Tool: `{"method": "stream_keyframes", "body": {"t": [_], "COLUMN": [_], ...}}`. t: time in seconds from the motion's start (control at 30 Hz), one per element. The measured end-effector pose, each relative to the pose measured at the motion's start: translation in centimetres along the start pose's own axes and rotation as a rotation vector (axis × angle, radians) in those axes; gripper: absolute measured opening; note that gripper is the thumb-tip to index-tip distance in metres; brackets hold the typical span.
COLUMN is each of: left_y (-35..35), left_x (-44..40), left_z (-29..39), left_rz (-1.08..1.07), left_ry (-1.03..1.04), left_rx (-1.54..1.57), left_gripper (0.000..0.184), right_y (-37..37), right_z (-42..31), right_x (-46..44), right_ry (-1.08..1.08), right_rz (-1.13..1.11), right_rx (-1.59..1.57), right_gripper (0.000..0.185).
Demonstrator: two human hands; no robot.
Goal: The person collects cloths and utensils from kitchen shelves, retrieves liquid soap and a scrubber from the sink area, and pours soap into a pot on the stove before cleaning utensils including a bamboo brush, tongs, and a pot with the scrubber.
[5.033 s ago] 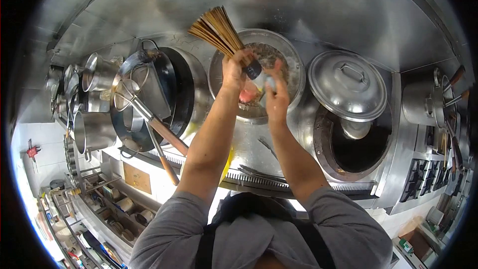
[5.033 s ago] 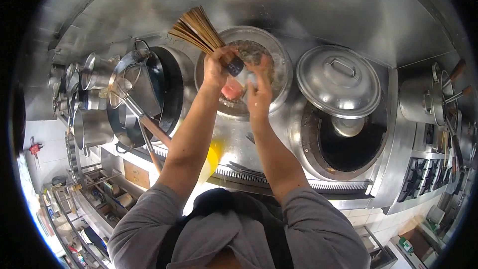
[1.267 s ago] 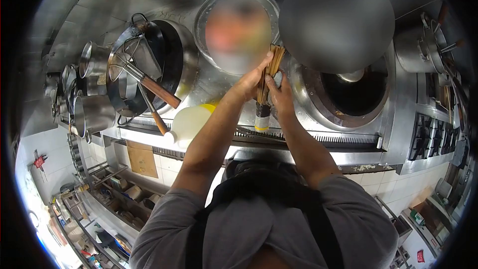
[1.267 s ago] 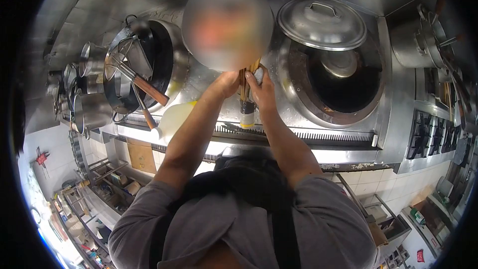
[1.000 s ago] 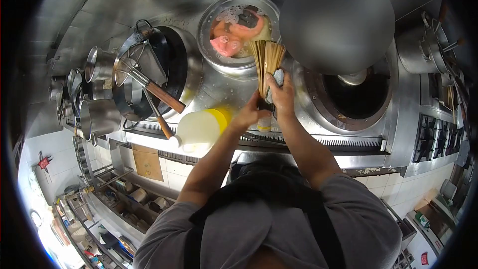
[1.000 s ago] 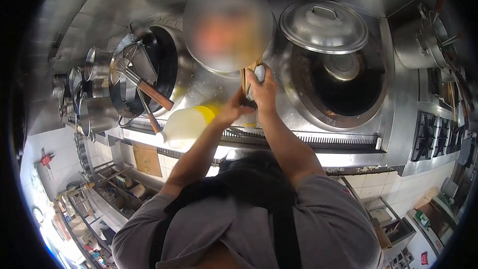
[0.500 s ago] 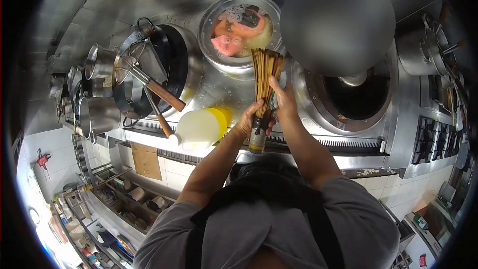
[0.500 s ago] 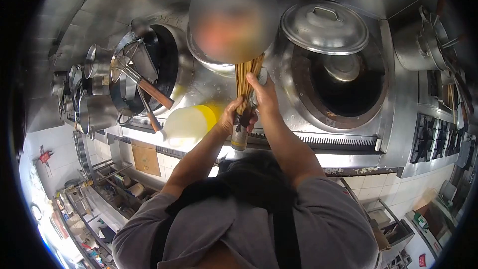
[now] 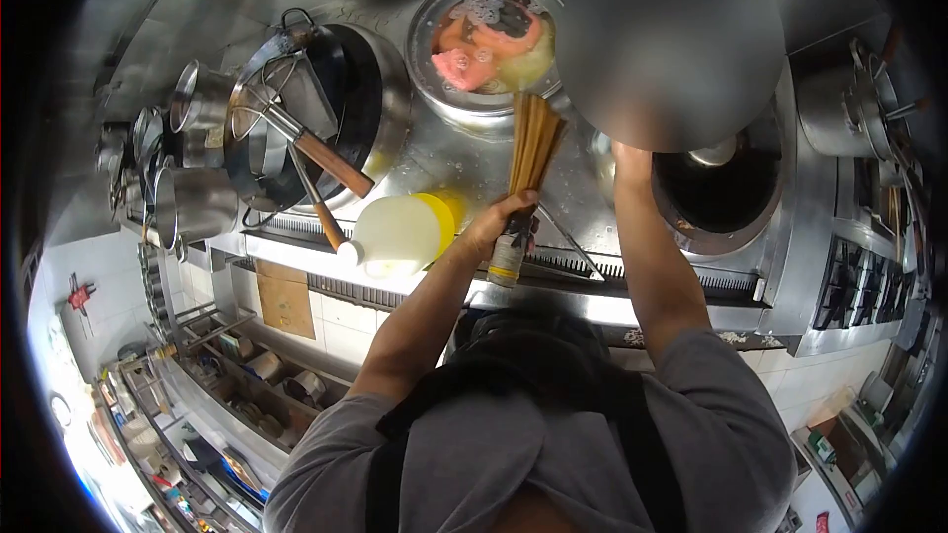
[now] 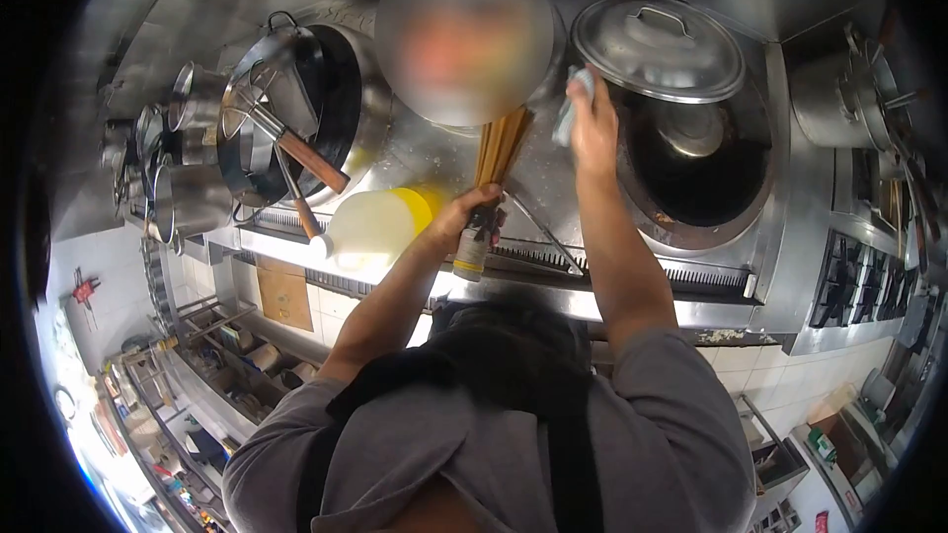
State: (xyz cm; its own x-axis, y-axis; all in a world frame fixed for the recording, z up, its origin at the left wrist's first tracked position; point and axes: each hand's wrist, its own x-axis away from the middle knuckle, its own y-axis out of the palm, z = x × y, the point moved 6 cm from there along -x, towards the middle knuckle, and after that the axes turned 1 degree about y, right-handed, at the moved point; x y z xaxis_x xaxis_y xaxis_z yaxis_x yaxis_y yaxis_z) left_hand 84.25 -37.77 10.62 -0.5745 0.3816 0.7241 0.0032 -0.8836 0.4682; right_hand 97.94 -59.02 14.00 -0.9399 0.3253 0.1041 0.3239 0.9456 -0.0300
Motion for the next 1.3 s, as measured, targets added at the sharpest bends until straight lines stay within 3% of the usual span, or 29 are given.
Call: {"method": "stream_keyframes", "body": {"t": [0.1, 0.17, 0.2, 0.3, 0.37, 0.43, 0.57, 0.63, 0.7, 0.73, 0.83, 0.9, 1.0, 1.07, 1.1, 1.17, 1.3], "left_y": [0.2, -1.5, -3.8, -1.9, -2.9, -3.5, -4.7, -5.3, -4.3, -4.5, -2.8, -1.9, -1.6, -2.1, -2.8, -5.7, -7.2], "left_x": [-0.6, -2.6, -4.7, -1.3, -0.1, 0.8, 1.5, 2.0, 3.3, 2.4, 1.2, -0.7, -2.3, -2.9, -2.8, -4.8, -4.8], "left_z": [-0.2, -2.1, -2.9, -1.1, -1.7, -2.5, -3.9, -4.5, -5.0, -5.2, -3.1, -2.6, -0.8, -0.4, -0.4, -2.5, -3.5], "left_rz": [0.025, 0.04, 0.103, 0.099, 0.248, 0.246, 0.198, 0.155, -0.11, -0.132, -0.165, -0.114, 0.096, 0.164, 0.242, 0.345, 0.603], "left_ry": [0.043, 0.077, 0.274, 0.213, 0.244, 0.193, 0.089, 0.053, 0.008, -0.008, 0.145, 0.146, 0.344, 0.406, 0.46, 0.441, 0.457], "left_rx": [-0.159, -0.255, -0.669, -0.895, -0.962, -0.958, -1.03, -0.973, -0.196, -0.073, -0.084, -0.173, -0.313, -0.389, -0.457, -0.571, -0.793], "left_gripper": [0.038, 0.04, 0.041, 0.05, 0.055, 0.057, 0.052, 0.047, 0.039, 0.034, 0.039, 0.042, 0.048, 0.046, 0.045, 0.046, 0.054], "right_y": [4.0, 7.0, 8.3, 8.4, 7.9, 7.9, 7.1, 4.1, 0.7, -0.9, -2.3, -1.1, -0.1, 0.3, -0.3, 0.4, -1.1], "right_z": [-6.0, -5.7, -3.5, 1.7, 3.2, 5.8, 7.2, 5.4, 5.7, 4.4, 7.5, 8.6, 10.7, 11.9, 13.3, 14.7, 17.6], "right_x": [7.9, 12.0, 13.0, 11.4, 9.9, 7.6, 5.0, 2.6, 1.1, 1.7, 5.2, 8.8, 12.2, 13.4, 14.6, 17.6, 17.3], "right_ry": [-0.438, -0.711, -0.789, -0.83, -0.813, -0.725, -0.489, -0.381, -0.03, 0.056, 0.191, 0.268, 0.342, -0.083, -0.08, -0.494, -0.558], "right_rz": [-0.333, -0.603, -0.74, -0.735, -0.697, -0.76, -0.832, -0.344, -0.139, -0.08, 0.049, -0.037, -0.17, -0.225, -0.231, -0.502, -0.632], "right_rx": [0.232, 0.307, 0.392, 0.571, 0.552, 0.813, 0.886, 0.596, 0.266, 0.18, 0.044, 0.385, 0.403, 0.603, 0.598, 1.027, 0.964], "right_gripper": [0.044, 0.039, 0.035, 0.03, 0.027, 0.025, 0.024, 0.026, 0.039, 0.044, 0.055, 0.075, 0.064, 0.049, 0.049, 0.034, 0.025]}}
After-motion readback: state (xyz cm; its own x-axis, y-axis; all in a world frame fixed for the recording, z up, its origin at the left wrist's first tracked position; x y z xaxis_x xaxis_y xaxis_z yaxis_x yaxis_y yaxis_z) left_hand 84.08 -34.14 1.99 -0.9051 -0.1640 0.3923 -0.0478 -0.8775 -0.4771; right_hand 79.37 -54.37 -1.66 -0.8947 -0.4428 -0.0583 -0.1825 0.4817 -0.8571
